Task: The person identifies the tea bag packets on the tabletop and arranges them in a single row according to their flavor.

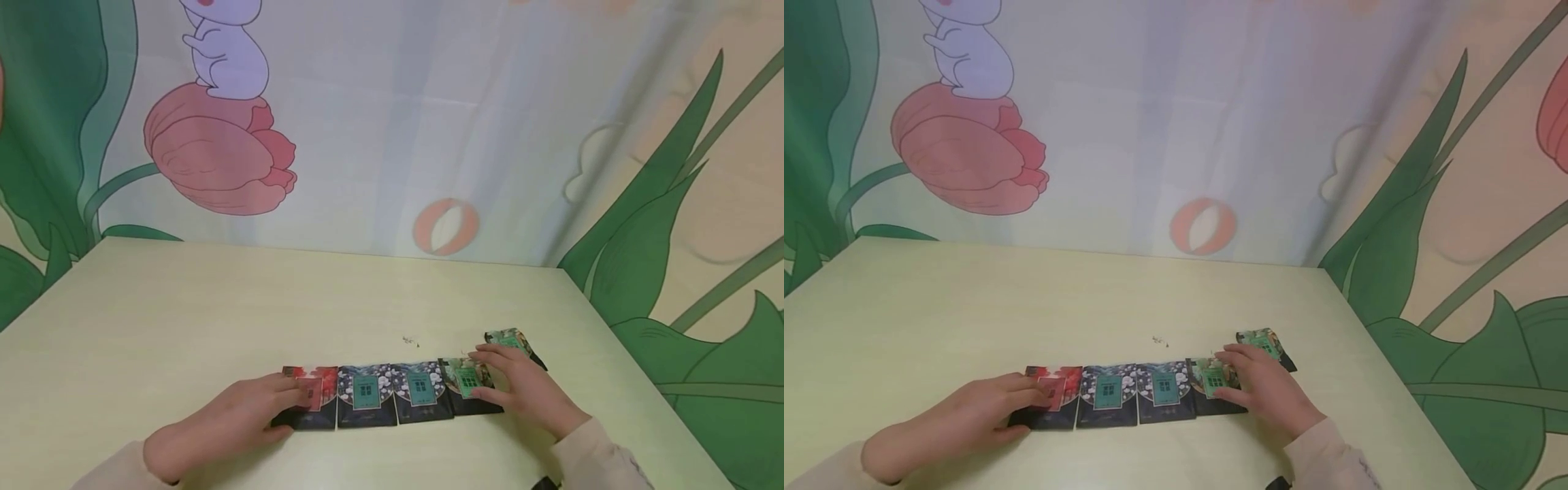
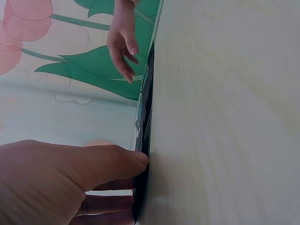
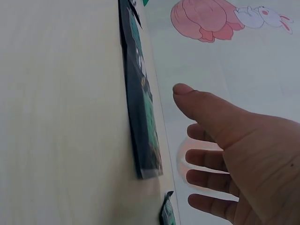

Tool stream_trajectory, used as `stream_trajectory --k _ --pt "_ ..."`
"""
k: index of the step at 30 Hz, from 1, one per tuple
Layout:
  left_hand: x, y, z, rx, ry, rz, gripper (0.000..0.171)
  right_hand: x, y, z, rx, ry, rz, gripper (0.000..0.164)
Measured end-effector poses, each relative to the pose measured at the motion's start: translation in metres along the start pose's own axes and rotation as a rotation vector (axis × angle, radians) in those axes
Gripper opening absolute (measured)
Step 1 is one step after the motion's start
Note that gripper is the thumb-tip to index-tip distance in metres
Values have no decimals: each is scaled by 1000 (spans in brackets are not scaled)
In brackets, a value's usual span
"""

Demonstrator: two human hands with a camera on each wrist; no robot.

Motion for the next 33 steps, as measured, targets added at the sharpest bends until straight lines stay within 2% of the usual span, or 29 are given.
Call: stream_trajectory --k 13,19,26,33 --pt "1 -1 -1 13 8 21 35 48 -6 11 86 98 38 51" --pt "0 -1 -1 11 6 8 36 68 -2 10 83 160 53 50" --pt "1 -2 -1 17 7 19 34 74 5 10 49 176 53 55" --pt "0 -2 -1 14 4 8 34 73 6 10 53 172 10 49"
Point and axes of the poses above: each hand's wrist, its own z-axis towards the middle knuckle, its own y-axis out of the palm, x = y × z, the point moved 9 cm from there along z, towards the middle knuckle, and after that the axes turned 12 degrees about -x, right-handed, at the moved point
